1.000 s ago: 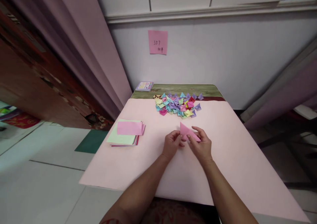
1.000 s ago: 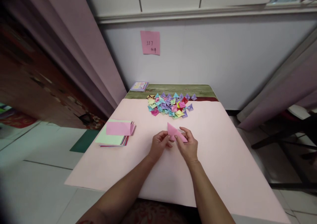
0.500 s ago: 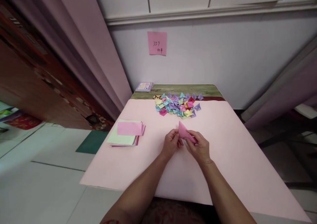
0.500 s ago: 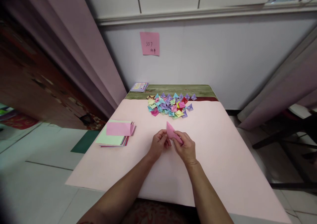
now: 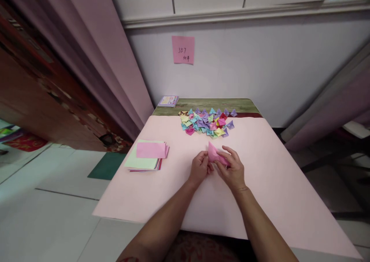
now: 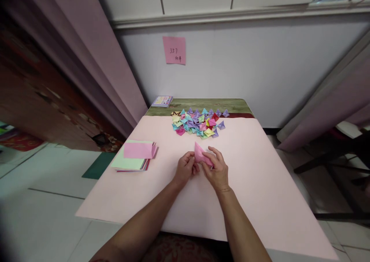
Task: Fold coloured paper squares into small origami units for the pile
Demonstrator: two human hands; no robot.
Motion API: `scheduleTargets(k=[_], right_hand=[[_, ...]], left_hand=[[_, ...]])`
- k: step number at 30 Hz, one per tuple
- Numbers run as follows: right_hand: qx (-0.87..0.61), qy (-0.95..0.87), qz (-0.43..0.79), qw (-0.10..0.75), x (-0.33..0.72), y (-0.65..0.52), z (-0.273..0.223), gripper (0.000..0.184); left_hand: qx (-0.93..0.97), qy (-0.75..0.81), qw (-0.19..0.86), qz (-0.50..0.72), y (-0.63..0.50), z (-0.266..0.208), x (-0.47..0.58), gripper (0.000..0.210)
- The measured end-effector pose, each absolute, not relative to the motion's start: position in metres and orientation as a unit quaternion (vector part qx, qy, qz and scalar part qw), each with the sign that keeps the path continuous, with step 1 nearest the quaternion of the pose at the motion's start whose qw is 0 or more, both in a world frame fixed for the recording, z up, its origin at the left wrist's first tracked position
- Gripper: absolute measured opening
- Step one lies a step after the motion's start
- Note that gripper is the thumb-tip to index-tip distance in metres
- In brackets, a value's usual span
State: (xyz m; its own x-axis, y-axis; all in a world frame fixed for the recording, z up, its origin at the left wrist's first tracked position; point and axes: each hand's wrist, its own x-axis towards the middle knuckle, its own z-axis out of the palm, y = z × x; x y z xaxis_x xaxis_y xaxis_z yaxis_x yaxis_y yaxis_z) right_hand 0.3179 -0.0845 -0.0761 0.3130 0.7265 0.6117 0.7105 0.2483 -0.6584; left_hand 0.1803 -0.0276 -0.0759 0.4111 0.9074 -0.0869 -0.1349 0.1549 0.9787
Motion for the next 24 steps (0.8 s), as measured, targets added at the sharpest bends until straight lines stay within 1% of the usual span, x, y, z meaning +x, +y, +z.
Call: scheduleTargets(k=[3, 5, 9, 13, 18, 21, 24], right_hand=[[-0.615, -0.579, 0.010, 0.536, 0.3183, -0.0839, -0.0773, 0.011], [-0.612, -0.588, 0.021, 0.529, 0.3186, -0.0836, -0.0788, 0.007], [-0.607, -0.606, 0.049, 0.511, 0.3192, -0.0837, -0.0821, 0.009], [-0.610, -0.610, 0.052, 0.504, 0.3208, -0.0835, -0.0842, 0.014], [-0.612, -0.617, 0.059, 0.491, 0.3232, -0.0829, -0.0852, 0.008], [-0.609, -0.621, 0.022, 0.494, 0.3234, -0.0826, -0.0843, 0.011], [-0.598, -0.630, -0.043, 0.494, 0.3241, -0.0818, -0.0819, 0.011]], left_hand=[[0.508, 0.377, 0.664, 0.398, -0.0275, -0.0761, 0.1809, 0.032], [0.507, 0.380, 0.659, 0.406, -0.0274, -0.0768, 0.1813, 0.031], [0.502, 0.385, 0.644, 0.429, -0.0274, -0.0788, 0.1817, 0.028], [0.504, 0.379, 0.643, 0.435, -0.0273, -0.0800, 0.1816, 0.025], [0.502, 0.402, 0.618, 0.451, -0.0282, -0.0778, 0.1819, 0.019], [0.541, 0.417, 0.564, 0.463, -0.0304, -0.0751, 0.1819, 0.015], [0.584, 0.427, 0.514, 0.461, -0.0330, -0.0730, 0.1817, 0.015]])
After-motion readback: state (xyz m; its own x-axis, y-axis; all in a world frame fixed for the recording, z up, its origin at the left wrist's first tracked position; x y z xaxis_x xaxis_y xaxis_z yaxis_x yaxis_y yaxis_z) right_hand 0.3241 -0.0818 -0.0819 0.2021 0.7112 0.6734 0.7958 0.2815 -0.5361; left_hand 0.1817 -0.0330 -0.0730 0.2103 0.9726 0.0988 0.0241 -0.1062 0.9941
